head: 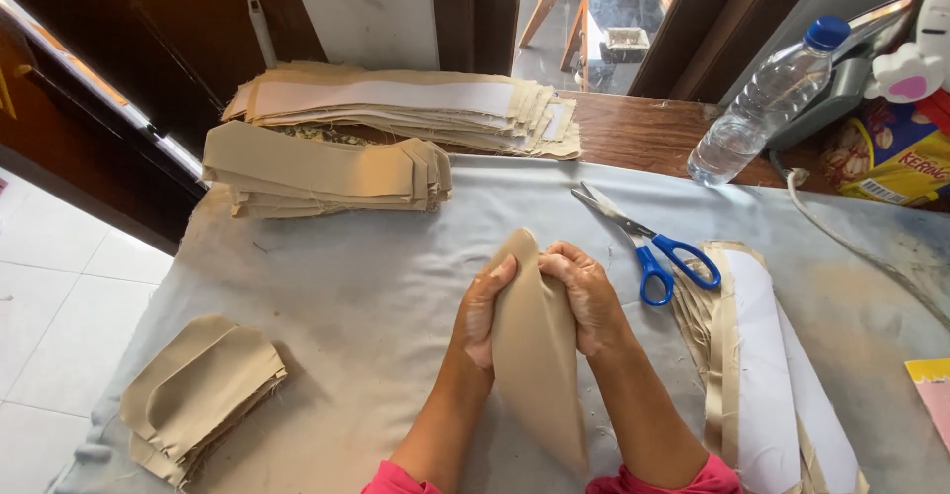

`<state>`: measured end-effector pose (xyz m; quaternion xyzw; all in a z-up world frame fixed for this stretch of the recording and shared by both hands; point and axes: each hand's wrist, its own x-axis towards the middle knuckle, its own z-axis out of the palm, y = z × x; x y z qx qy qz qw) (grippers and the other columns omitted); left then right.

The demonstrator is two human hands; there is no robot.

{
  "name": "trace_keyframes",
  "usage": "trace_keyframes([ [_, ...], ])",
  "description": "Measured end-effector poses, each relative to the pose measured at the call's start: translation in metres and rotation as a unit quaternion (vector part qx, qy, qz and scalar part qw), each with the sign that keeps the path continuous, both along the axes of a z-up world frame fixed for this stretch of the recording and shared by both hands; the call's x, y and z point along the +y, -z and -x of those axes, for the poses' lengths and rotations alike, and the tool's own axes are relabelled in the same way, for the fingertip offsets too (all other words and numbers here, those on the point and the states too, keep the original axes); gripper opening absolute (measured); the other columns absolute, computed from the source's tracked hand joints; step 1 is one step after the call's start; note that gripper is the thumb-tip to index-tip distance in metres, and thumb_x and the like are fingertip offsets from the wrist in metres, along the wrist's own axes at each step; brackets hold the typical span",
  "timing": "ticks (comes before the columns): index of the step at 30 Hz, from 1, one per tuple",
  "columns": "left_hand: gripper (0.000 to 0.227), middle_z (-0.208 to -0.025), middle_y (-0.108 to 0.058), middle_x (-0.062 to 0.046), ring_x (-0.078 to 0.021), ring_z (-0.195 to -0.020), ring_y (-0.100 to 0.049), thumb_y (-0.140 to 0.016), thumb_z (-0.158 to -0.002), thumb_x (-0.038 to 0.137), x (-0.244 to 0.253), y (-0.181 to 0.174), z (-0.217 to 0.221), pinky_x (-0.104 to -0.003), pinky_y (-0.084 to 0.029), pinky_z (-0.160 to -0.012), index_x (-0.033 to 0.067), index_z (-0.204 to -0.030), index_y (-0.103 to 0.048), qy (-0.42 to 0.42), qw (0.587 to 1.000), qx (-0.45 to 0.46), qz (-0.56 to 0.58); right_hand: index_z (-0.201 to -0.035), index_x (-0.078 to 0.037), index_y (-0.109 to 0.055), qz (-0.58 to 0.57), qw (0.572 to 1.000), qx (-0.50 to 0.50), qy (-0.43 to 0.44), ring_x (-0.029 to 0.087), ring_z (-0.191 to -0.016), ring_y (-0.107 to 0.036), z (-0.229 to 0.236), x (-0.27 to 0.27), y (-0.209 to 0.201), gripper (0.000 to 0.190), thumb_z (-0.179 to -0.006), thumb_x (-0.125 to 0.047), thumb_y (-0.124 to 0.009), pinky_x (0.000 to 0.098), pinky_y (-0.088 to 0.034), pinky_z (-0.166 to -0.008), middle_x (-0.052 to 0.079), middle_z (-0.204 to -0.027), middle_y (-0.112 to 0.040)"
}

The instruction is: Manually turning pre-cut fabric pieces inside out and stacking them on a work table in a factory.

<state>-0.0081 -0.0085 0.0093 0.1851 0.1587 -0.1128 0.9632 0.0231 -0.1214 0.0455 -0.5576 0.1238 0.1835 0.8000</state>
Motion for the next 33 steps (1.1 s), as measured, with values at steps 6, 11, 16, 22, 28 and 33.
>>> trace_keyframes([
  [6, 0.011, -0.087, -0.07, -0.016, -0.0277, -0.073, -0.069, -0.065, -0.083, 0.01, -0.003, -0.003, 0.004, -0.039, -0.058, -0.065, 0.0063, -0.093, -0.066, -0.027, 0.996, -0.062, -0.059, -0.07, -0.008, -0.052, -0.055, 0.998, 0.006, -0.026, 0.016, -0.041, -0.055, 0.006, 0.001, -0.005, 0.009, -0.076, -0.003, -0.056, 0.0252, -0.045, -0.038, 0.011, -0.053, -0.059],
  [11, 0.016, -0.089, -0.069, -0.015, -0.0281, -0.078, -0.068, -0.065, -0.082, 0.01, 0.002, -0.002, -0.001, -0.042, -0.058, -0.07, 0.0062, -0.098, -0.065, -0.051, 0.986, -0.063, -0.146, -0.078, -0.004, -0.056, -0.031, 0.998, 0.007, -0.055, 0.017, -0.042, -0.056, 0.012, 0.003, -0.019, 0.005, -0.075, 0.0, -0.055, 0.0263, -0.047, -0.04, 0.013, -0.058, -0.061],
  [16, 0.017, -0.106, -0.034, -0.005, -0.0149, -0.107, -0.031, -0.06, -0.086, 0.02, 0.001, -0.015, 0.0, -0.032, -0.028, -0.1, 0.0067, -0.093, -0.068, -0.106, 0.884, -0.213, -0.402, -0.111, -0.006, -0.064, 0.145, 0.959, -0.24, 0.037, 0.007, -0.081, -0.053, 0.015, -0.004, -0.045, 0.025, -0.09, -0.015, -0.055, 0.024, -0.05, -0.077, 0.006, -0.091, -0.066],
  [22, 0.021, -0.086, -0.055, -0.01, -0.0147, -0.07, -0.05, -0.055, -0.092, 0.018, 0.0, -0.013, -0.004, -0.031, -0.048, -0.075, 0.0023, -0.085, -0.066, -0.182, 0.904, -0.179, -0.343, -0.092, 0.0, -0.069, 0.143, 0.955, -0.256, 0.041, 0.007, -0.059, -0.055, 0.011, -0.013, -0.037, 0.012, -0.081, -0.003, -0.066, 0.022, -0.052, -0.058, 0.006, -0.066, -0.063],
  [28, 0.035, -0.089, -0.061, -0.013, -0.0182, -0.079, -0.061, -0.063, -0.081, 0.024, 0.013, -0.024, -0.004, -0.031, -0.051, -0.071, 0.0058, -0.11, -0.058, -0.12, 0.918, -0.155, -0.346, -0.084, -0.006, -0.071, 0.231, 0.936, -0.26, -0.058, 0.007, -0.057, -0.049, 0.01, -0.022, -0.027, 0.006, -0.082, -0.008, -0.066, 0.0217, -0.046, -0.053, 0.003, -0.058, -0.058],
  [33, 0.017, -0.072, -0.066, -0.009, -0.0121, -0.064, -0.06, -0.07, -0.082, 0.015, 0.015, -0.025, -0.001, -0.026, -0.052, -0.062, 0.0019, -0.092, -0.069, -0.094, 0.874, -0.174, -0.444, -0.084, -0.008, -0.072, 0.305, 0.91, -0.259, -0.108, 0.011, -0.054, -0.05, 0.016, -0.018, -0.043, 0.009, -0.081, -0.011, -0.064, 0.026, -0.046, -0.053, 0.005, -0.058, -0.061],
])
